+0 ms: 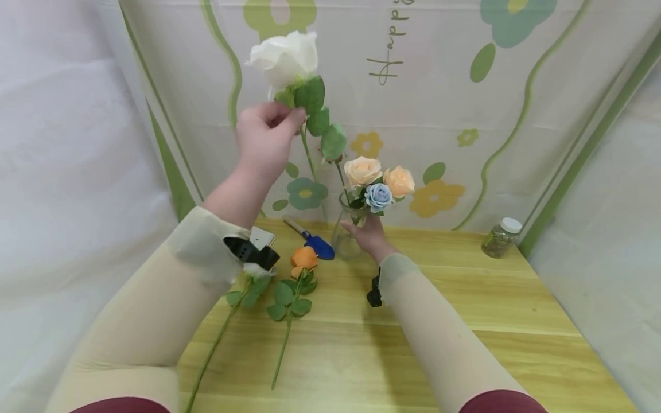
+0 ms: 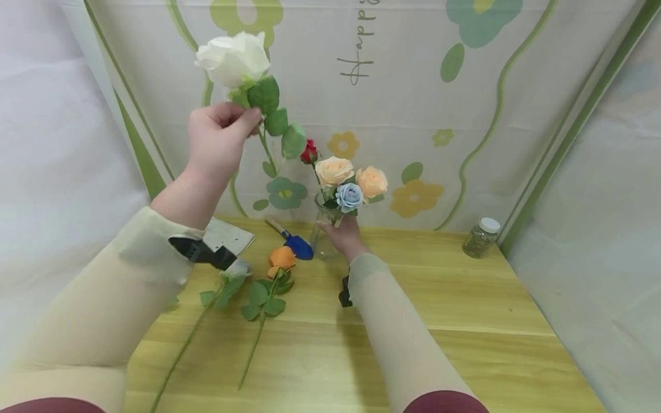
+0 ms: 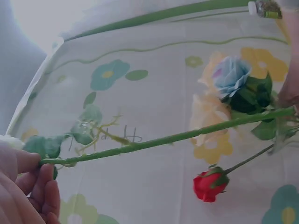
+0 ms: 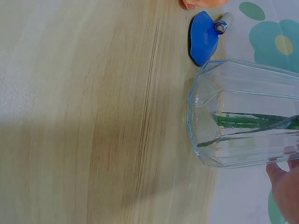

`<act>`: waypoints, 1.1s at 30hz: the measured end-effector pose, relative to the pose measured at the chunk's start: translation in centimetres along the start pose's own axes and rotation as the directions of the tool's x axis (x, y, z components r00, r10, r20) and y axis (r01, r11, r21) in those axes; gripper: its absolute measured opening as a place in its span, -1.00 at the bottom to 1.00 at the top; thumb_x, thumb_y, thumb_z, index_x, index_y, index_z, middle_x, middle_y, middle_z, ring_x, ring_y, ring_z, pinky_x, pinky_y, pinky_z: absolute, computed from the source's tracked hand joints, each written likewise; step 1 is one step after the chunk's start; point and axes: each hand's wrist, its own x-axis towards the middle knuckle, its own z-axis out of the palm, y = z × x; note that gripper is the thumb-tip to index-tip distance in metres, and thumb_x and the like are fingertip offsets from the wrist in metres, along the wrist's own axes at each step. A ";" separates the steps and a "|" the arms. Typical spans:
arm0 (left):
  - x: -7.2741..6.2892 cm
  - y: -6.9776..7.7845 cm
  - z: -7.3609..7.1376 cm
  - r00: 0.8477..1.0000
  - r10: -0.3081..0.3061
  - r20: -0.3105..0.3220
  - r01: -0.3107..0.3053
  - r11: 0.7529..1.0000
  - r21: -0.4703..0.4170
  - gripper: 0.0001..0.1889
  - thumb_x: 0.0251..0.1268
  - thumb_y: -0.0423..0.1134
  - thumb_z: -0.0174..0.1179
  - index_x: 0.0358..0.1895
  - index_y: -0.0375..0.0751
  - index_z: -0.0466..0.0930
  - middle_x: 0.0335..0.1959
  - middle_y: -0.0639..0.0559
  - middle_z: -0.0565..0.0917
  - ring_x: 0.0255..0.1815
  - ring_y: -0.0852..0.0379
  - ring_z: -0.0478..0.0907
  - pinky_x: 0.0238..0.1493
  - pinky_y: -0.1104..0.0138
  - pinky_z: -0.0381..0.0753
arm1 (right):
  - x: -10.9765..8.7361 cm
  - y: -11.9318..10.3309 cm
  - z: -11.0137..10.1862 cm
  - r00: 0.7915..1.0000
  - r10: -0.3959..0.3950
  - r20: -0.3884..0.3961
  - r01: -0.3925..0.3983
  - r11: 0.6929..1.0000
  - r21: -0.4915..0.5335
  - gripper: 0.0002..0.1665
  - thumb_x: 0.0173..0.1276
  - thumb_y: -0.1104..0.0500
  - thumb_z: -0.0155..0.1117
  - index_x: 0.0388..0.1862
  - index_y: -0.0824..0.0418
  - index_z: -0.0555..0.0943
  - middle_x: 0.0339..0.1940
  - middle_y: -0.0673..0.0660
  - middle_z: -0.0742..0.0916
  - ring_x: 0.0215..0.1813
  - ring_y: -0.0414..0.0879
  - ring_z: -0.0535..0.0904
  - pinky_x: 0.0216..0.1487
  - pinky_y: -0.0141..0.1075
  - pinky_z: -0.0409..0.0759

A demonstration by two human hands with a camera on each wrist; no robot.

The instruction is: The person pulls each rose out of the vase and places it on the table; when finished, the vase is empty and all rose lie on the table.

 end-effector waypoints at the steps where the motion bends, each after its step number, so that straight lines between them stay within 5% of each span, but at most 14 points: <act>1: -0.4 -0.2 -0.3 0.999 -0.020 0.027 0.019 1.000 0.023 -0.78 0.37 -0.21 0.27 -0.31 -0.34 0.71 -0.45 -0.02 0.65 -0.40 0.11 0.49 -0.38 0.32 0.45 | 0.0 0.0 -0.1 1.000 -0.006 -0.004 0.006 1.000 -0.002 -0.05 0.29 0.12 0.46 0.54 0.08 0.14 0.49 0.09 0.33 0.49 -0.01 0.19 0.44 -0.13 0.17; 5: -2.4 -2.1 -0.8 0.975 -0.153 0.161 0.136 0.984 0.112 -0.77 0.36 -0.20 0.29 -0.23 -0.35 0.71 -0.32 -0.10 0.68 -0.31 0.06 0.52 -0.31 0.28 0.52 | 0.0 0.2 -0.4 1.000 -0.026 -0.013 0.026 1.000 -0.014 -0.02 0.31 0.11 0.44 0.56 0.08 0.09 0.52 0.07 0.28 0.51 -0.05 0.15 0.45 -0.17 0.13; 8: -3.9 -4.4 -0.6 0.931 -0.272 0.245 0.237 0.958 0.161 -0.77 0.34 -0.20 0.29 -0.26 -0.35 0.71 -0.30 -0.13 0.68 -0.24 0.02 0.53 -0.14 0.20 0.55 | -0.1 0.1 -0.5 0.999 -0.037 -0.007 0.037 0.999 -0.003 -0.01 0.31 0.13 0.44 0.56 0.07 0.08 0.52 0.07 0.28 0.51 -0.05 0.14 0.45 -0.16 0.12; 12: -6.1 -7.6 0.6 0.867 -0.382 0.319 0.318 0.918 0.236 -0.76 0.35 -0.19 0.28 -0.33 -0.35 0.71 -0.33 -0.15 0.67 -0.23 0.00 0.50 -0.14 0.17 0.51 | -0.3 -0.2 -0.6 1.000 -0.025 0.004 0.025 1.000 0.001 -0.04 0.30 0.14 0.45 0.54 0.08 0.12 0.48 0.10 0.33 0.49 -0.02 0.19 0.45 -0.15 0.13; 18: -9.2 -12.0 3.0 0.812 -0.428 0.396 0.299 0.889 0.346 -0.70 0.37 -0.18 0.26 -0.50 -0.28 0.71 -0.48 -0.05 0.64 -0.54 0.13 0.35 -0.56 0.32 0.33 | -0.4 -0.5 -0.8 1.000 -0.007 0.022 0.008 0.999 -0.045 -0.18 0.33 0.22 0.39 0.48 0.14 0.22 0.41 0.16 0.41 0.47 0.04 0.23 0.45 -0.14 0.13; 28: -14.2 -19.2 7.0 0.719 -0.538 0.439 0.315 0.816 0.484 -0.69 0.30 -0.19 0.30 -0.57 -0.31 0.70 -0.66 -0.01 0.57 -0.69 0.19 0.32 -0.65 0.39 0.30 | -0.3 -0.4 -0.7 1.000 0.013 0.029 -0.012 0.998 -0.062 -0.07 0.35 0.03 0.40 0.56 0.07 0.12 0.52 0.13 0.28 0.52 0.02 0.13 0.46 -0.09 0.13; 33: -15.6 -21.5 8.5 0.723 -0.535 0.438 0.308 0.816 0.489 -0.67 0.25 -0.26 0.31 -0.67 -0.31 0.63 -0.76 0.09 0.46 -0.73 0.19 0.29 -0.67 0.39 0.27 | -0.4 -0.2 -0.6 1.000 -0.010 0.016 0.011 0.998 -0.061 -0.09 0.34 0.06 0.41 0.55 0.10 0.15 0.50 0.14 0.30 0.51 0.01 0.16 0.44 -0.08 0.17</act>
